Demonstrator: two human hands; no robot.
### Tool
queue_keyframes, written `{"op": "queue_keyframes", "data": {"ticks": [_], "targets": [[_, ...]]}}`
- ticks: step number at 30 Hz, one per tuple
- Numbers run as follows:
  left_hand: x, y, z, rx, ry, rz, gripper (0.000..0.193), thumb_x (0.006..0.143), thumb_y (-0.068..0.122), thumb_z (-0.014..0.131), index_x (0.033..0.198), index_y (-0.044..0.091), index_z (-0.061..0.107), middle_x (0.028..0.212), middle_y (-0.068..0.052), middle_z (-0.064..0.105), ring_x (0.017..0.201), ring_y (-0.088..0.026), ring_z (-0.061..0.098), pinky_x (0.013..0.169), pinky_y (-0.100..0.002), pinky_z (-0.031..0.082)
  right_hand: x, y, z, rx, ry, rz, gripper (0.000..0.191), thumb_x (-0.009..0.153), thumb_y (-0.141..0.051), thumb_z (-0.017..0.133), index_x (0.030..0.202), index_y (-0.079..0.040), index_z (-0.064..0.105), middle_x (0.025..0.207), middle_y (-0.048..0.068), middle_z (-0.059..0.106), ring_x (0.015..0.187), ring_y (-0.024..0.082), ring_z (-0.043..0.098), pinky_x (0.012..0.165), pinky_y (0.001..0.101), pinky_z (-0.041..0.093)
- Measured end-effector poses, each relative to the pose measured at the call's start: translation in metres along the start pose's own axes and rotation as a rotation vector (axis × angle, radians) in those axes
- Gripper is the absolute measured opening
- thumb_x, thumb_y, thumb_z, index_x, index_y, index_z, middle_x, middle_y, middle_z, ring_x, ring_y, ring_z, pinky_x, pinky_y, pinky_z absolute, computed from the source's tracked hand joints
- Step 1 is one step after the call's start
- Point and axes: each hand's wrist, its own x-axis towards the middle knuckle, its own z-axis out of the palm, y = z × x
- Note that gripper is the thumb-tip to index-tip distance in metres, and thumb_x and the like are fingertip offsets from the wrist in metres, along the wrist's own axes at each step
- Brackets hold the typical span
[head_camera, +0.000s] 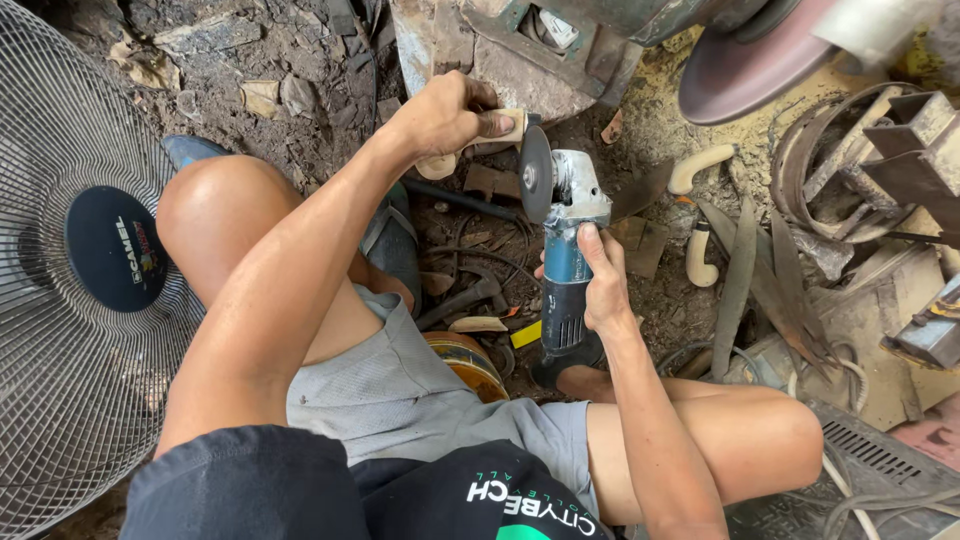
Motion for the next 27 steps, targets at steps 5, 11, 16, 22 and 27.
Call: {"op": "queue_keyframes", "data": {"ticks": [5,11,16,22,27], "targets": [[0.000,-0.002,0.003,-0.008,0.014,0.073,0.047,0.090,0.035,0.077,0.119,-0.002,0.073,0.108,-0.020,0.077,0.094,-0.027,0.075,0.091,-0.039,0.056,0.000,0.001,-0.001,-0.009,0.001,0.010,0.063,0.100,-0.058,0.055,0.114,0.003,0.060,0.091,0.015,0.069,0.074,0.024,0.073,0.066,0.0353,0.061],[-0.001,-0.001,0.006,0.003,0.052,0.107,0.048,0.090,0.032,0.078,0.122,-0.003,0.070,0.112,-0.022,0.074,0.099,-0.029,0.073,0.093,-0.041,0.055,0.000,-0.001,-0.001,-0.027,-0.003,0.016,0.065,0.100,-0.059,0.055,0.114,0.004,0.060,0.090,0.015,0.069,0.074,0.024,0.073,0.065,0.0352,0.061],[-0.004,-0.002,0.008,-0.003,0.035,0.091,0.045,0.091,0.030,0.075,0.123,-0.001,0.070,0.112,-0.022,0.075,0.099,-0.029,0.074,0.096,-0.042,0.055,0.001,-0.003,0.002,-0.030,-0.011,0.010,0.066,0.100,-0.061,0.053,0.112,0.003,0.060,0.089,0.015,0.069,0.073,0.023,0.073,0.062,0.0349,0.061],[-0.004,-0.006,0.012,0.000,0.060,0.131,0.043,0.092,0.026,0.074,0.124,-0.001,0.070,0.114,-0.022,0.074,0.102,-0.029,0.075,0.099,-0.044,0.053,0.002,-0.007,0.004,-0.022,-0.006,0.007,0.065,0.100,-0.060,0.053,0.112,0.003,0.059,0.089,0.015,0.069,0.073,0.023,0.073,0.063,0.0349,0.062],[-0.005,-0.008,0.012,0.026,0.078,0.168,0.042,0.092,0.024,0.075,0.124,-0.003,0.069,0.111,-0.023,0.075,0.100,-0.028,0.075,0.099,-0.042,0.054,0.002,-0.009,0.006,-0.021,0.000,0.005,0.065,0.101,-0.060,0.052,0.112,0.003,0.060,0.089,0.015,0.069,0.072,0.023,0.073,0.061,0.0348,0.061]]}}
